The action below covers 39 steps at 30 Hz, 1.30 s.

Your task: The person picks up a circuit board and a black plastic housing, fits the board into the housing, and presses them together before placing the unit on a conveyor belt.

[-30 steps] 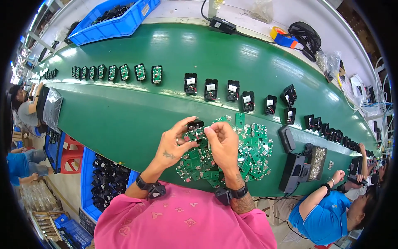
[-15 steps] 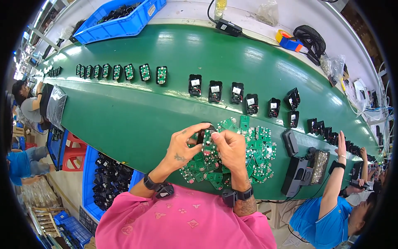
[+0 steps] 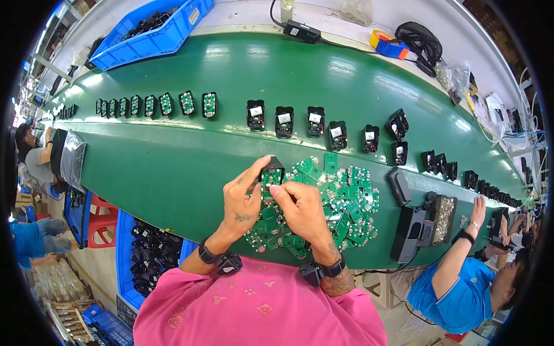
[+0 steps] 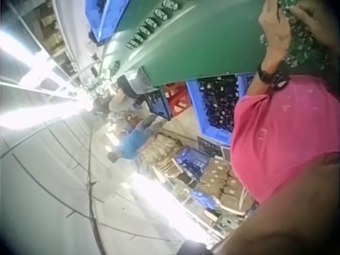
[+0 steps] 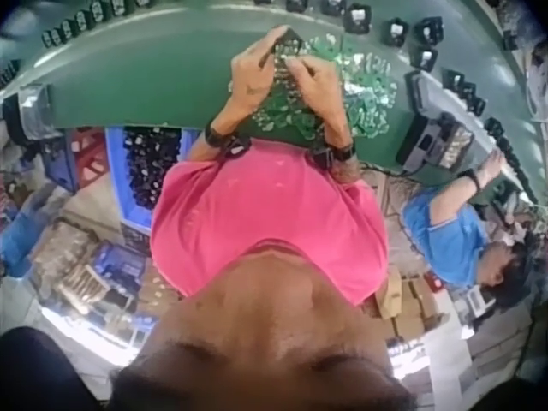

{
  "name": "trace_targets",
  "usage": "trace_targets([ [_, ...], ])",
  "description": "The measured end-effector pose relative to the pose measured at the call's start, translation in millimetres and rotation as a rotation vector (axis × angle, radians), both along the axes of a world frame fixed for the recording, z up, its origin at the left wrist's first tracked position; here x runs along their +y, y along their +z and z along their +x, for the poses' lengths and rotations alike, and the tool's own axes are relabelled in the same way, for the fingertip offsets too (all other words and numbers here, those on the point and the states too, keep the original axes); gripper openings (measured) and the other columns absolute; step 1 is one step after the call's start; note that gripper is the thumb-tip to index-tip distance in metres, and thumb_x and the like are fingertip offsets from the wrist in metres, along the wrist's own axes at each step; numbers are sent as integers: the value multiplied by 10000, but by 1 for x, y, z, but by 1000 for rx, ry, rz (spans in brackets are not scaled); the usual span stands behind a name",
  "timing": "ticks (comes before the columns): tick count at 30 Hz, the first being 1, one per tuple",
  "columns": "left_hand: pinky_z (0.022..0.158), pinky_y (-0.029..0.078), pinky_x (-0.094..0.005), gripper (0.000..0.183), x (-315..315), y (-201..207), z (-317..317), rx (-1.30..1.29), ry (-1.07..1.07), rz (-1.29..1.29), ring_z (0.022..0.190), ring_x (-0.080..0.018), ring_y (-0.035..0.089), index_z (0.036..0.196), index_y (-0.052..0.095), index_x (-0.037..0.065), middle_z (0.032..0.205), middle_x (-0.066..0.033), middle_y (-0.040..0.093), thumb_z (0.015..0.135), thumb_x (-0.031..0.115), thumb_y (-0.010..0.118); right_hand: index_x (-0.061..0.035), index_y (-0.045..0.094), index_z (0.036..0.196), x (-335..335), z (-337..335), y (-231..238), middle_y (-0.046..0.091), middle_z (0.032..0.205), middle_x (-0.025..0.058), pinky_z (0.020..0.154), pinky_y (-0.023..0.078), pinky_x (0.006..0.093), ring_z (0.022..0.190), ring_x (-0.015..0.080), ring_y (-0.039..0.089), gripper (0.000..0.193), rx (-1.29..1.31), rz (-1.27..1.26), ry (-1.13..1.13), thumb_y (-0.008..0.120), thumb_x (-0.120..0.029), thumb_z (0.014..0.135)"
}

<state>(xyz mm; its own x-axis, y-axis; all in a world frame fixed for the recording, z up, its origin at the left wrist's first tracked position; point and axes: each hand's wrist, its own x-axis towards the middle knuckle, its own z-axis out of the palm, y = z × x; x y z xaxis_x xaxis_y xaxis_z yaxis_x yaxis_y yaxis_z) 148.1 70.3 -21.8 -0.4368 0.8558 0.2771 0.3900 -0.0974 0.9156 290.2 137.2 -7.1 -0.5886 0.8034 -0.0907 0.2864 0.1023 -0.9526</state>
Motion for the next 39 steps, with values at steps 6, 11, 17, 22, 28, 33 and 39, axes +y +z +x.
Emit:
trace_targets([
  [6,885,538,-314,534,-4,0,-13,-438,-203,-136,1066,-185,657,1368,542,9,1227,-150,653,848,-115,518,41,574,677,0,-4,2,507,552,77,488,337,339,491,140,437,341,-40,207,-84,667,-157,938],
  [11,966,517,-331,533,-6,2,-15,-681,-261,-177,1178,-204,597,1414,471,-27,1359,-153,558,895,-46,590,24,527,631,-2,-4,-5,515,547,99,474,335,360,462,197,453,383,-153,383,-93,673,-162,933],
  [17,848,565,-306,455,-6,0,-14,-508,-327,-75,983,-152,649,1434,474,23,1247,-113,624,1006,148,564,4,538,639,-1,1,-5,576,592,111,466,363,368,488,239,518,364,-55,331,-132,680,-155,933],
  [22,825,571,-306,457,-4,-2,-9,-555,-287,-89,935,-137,638,1425,495,41,1197,-112,634,1039,282,533,2,593,664,-3,3,-1,585,588,61,462,356,324,489,146,497,340,-41,313,-179,686,-174,939],
  [28,819,576,-297,454,-2,-4,-5,-389,-238,-134,941,-142,651,1404,521,53,1172,-109,650,953,87,567,-9,647,770,-2,13,-13,534,623,-75,470,311,226,556,6,413,275,219,-334,-177,682,-205,959],
  [33,697,568,-299,607,0,-2,6,-357,-112,-64,831,-138,680,1367,571,77,1150,-119,685,794,-124,565,-12,652,812,3,18,-9,521,636,-80,482,301,221,563,3,399,242,231,-397,-29,652,-190,976],
  [39,704,581,-285,576,0,0,6,-36,-20,-92,837,-159,701,1345,589,71,1125,-161,685,806,-128,552,-1,651,818,3,16,4,539,628,-47,494,334,226,578,24,443,232,109,-213,93,650,-179,967],
])
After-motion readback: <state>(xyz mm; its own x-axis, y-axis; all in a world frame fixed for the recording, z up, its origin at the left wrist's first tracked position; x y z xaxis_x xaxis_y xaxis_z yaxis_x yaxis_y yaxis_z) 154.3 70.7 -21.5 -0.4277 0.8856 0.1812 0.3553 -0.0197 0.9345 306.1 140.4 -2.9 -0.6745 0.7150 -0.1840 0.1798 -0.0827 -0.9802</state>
